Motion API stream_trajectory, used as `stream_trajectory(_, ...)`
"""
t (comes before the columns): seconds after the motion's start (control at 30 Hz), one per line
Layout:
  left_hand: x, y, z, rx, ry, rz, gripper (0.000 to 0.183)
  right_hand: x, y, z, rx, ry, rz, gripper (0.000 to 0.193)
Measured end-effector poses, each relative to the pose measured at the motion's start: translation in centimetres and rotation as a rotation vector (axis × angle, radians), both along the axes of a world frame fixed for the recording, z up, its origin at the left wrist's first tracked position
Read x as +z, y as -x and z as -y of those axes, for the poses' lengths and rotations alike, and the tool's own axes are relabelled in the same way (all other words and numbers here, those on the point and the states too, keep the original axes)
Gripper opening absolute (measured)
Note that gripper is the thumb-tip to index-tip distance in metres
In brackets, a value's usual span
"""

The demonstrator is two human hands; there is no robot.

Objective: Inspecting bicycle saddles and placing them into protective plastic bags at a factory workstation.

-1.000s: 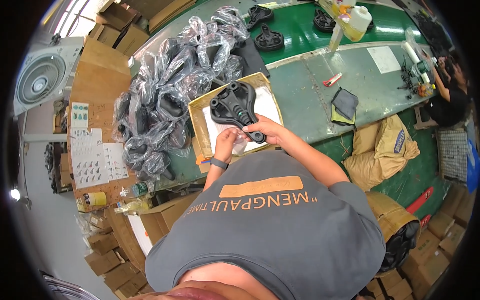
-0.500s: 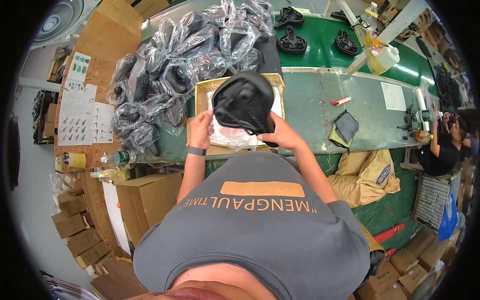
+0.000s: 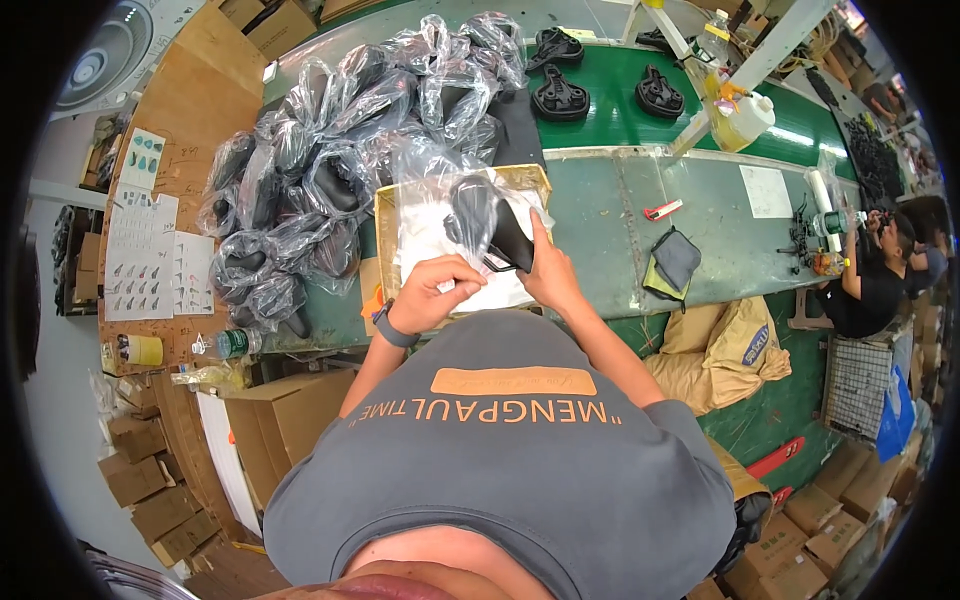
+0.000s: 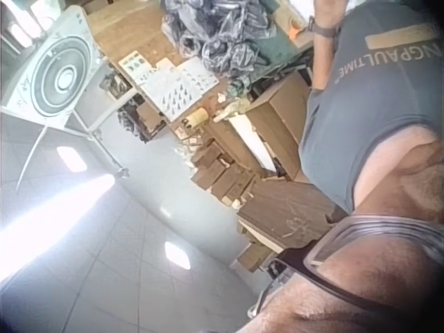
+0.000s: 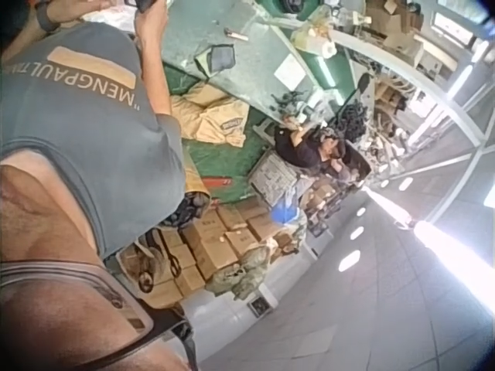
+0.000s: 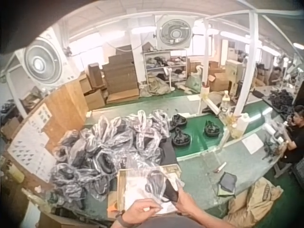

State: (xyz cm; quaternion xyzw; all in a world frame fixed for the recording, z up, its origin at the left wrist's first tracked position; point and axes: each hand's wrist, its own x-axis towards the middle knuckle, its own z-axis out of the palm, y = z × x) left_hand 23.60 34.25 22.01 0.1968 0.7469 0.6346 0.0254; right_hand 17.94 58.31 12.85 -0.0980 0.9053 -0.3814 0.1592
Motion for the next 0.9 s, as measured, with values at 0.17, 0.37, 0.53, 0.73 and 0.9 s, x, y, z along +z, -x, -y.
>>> stream_trajectory(0.17, 0.7, -1.3, 0.6, -0.313, -0.161, 0.188, 0.009, -5.4, 2.5, 0.4, -0.063, 0.671, 0.051, 0.114)
stream_trajectory(0.37, -7.4, -1.8, 3.8, 0.116, -0.578, 0.58, 0.035, 2.4, 3.4, 2.0, -0.248, 1.048, 0.423, 0.068)
stream_trajectory(0.53, -2.7, 0.0, -1.3, 0.393, -0.694, 0.39, 0.063, 3.7, 2.5, 4.2, 0.022, 0.705, -0.129, 0.035)
stream_trajectory(0.73, -5.3, 2.1, 5.3, 0.549, -1.168, 0.637, 0.033, 7.4, 0.4, 5.0, 0.2, 0.539, -0.14, 0.014)
stream_trajectory(0.9, -3.8, 4.1, 17.6, 0.571, -1.228, 0.521, 0.025, 2.8, 0.8, 1.3, -0.014, 0.658, 0.18, 0.013)
